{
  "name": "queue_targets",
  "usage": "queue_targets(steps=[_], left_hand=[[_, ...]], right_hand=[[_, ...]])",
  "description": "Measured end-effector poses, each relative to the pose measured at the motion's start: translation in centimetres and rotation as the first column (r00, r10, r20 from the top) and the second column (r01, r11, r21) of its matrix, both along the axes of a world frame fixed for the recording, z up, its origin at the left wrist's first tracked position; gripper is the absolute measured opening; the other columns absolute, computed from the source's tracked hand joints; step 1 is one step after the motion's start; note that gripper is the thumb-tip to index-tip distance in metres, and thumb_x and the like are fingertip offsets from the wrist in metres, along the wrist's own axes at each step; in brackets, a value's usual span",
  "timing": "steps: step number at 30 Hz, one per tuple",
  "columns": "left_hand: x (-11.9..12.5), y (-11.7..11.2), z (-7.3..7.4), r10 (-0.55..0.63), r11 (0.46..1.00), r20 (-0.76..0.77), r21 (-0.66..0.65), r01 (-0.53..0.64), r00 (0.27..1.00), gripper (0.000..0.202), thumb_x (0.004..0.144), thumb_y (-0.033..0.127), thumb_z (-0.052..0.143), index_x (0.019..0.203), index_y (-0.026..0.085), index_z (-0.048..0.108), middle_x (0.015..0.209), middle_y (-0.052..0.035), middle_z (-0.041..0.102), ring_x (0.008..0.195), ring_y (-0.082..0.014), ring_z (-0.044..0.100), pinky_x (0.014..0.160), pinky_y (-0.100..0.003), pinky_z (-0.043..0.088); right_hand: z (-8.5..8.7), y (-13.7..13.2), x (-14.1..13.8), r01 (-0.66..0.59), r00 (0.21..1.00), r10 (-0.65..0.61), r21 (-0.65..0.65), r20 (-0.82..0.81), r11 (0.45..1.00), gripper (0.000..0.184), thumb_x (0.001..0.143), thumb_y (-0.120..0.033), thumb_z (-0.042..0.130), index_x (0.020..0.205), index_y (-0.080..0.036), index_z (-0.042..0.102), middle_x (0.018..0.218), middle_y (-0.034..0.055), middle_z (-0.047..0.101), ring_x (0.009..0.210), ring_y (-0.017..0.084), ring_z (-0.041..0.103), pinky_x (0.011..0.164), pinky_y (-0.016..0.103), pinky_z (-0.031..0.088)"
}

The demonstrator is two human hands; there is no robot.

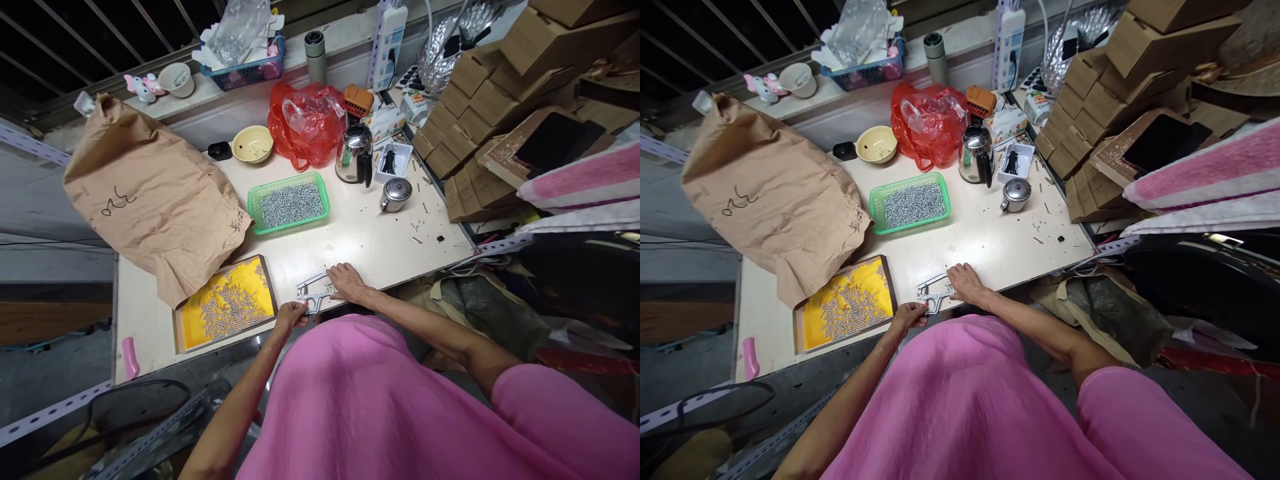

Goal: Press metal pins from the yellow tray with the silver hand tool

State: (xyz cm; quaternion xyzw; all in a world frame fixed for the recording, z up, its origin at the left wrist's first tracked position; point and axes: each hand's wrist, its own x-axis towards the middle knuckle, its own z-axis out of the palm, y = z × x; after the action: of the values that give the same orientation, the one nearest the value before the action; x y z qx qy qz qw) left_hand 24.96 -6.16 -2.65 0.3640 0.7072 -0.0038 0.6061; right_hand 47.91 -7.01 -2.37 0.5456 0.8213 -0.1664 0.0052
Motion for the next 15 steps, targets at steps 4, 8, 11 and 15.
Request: queue_targets(steps=[4, 8, 11, 15], left_hand=[[0.5, 0.5, 0.3, -0.152, 0.988, -0.12, -0.028, 0.149, 0.981, 0.011, 0.075, 0.022, 0.064, 0.067, 0.015, 0.058, 0.041, 0.0023, 0.057, 0.044, -0.0143, 0.06, 0.049, -0.022, 0.05], [0.4, 0.3, 0.2, -0.114, 0.993, -0.092, 0.009, 0.115, 0.989, 0.011, 0.075, 0.021, 0.063, 0.067, 0.016, 0.057, 0.044, 0.0029, 0.058, 0.049, -0.0143, 0.063, 0.051, -0.021, 0.051], [0.1, 0.0, -0.1, -0.085, 0.996, -0.048, 0.038, 0.086, 0.995, 0.012, 0.076, 0.022, 0.062, 0.067, 0.016, 0.056, 0.045, 0.003, 0.058, 0.047, -0.013, 0.062, 0.051, -0.021, 0.051], [-0.1, 0.1, -0.4, -0.087, 0.995, -0.017, 0.054, 0.088, 0.996, 0.014, 0.075, 0.024, 0.064, 0.068, 0.016, 0.054, 0.045, 0.0038, 0.057, 0.045, -0.0127, 0.061, 0.049, -0.021, 0.051]], right_hand=[[-0.2, -0.3, 0.4, 0.012, 1.0, -0.012, 0.01, -0.027, 1.0, 0.078, 0.075, -0.05, 0.074, 0.133, -0.006, 0.046, 0.118, 0.0171, 0.055, 0.107, 0.031, 0.047, 0.094, 0.042, 0.035], [-0.5, -1.2, 1.1, 0.058, 0.991, -0.052, 0.051, -0.12, 0.997, 0.083, 0.074, -0.049, 0.075, 0.139, -0.01, 0.04, 0.127, 0.0175, 0.052, 0.116, 0.031, 0.044, 0.1, 0.044, 0.032], [-0.7, -1.4, 1.2, 0.112, 0.977, -0.1, 0.052, -0.188, 0.992, 0.079, 0.078, -0.049, 0.072, 0.139, -0.011, 0.04, 0.131, 0.018, 0.051, 0.121, 0.031, 0.041, 0.103, 0.046, 0.03], [-0.8, 0.2, 0.9, 0.166, 0.982, -0.164, 0.011, -0.095, 0.986, 0.04, 0.089, -0.026, 0.06, 0.127, -0.014, 0.053, 0.119, 0.0141, 0.059, 0.111, 0.028, 0.047, 0.093, 0.041, 0.036]])
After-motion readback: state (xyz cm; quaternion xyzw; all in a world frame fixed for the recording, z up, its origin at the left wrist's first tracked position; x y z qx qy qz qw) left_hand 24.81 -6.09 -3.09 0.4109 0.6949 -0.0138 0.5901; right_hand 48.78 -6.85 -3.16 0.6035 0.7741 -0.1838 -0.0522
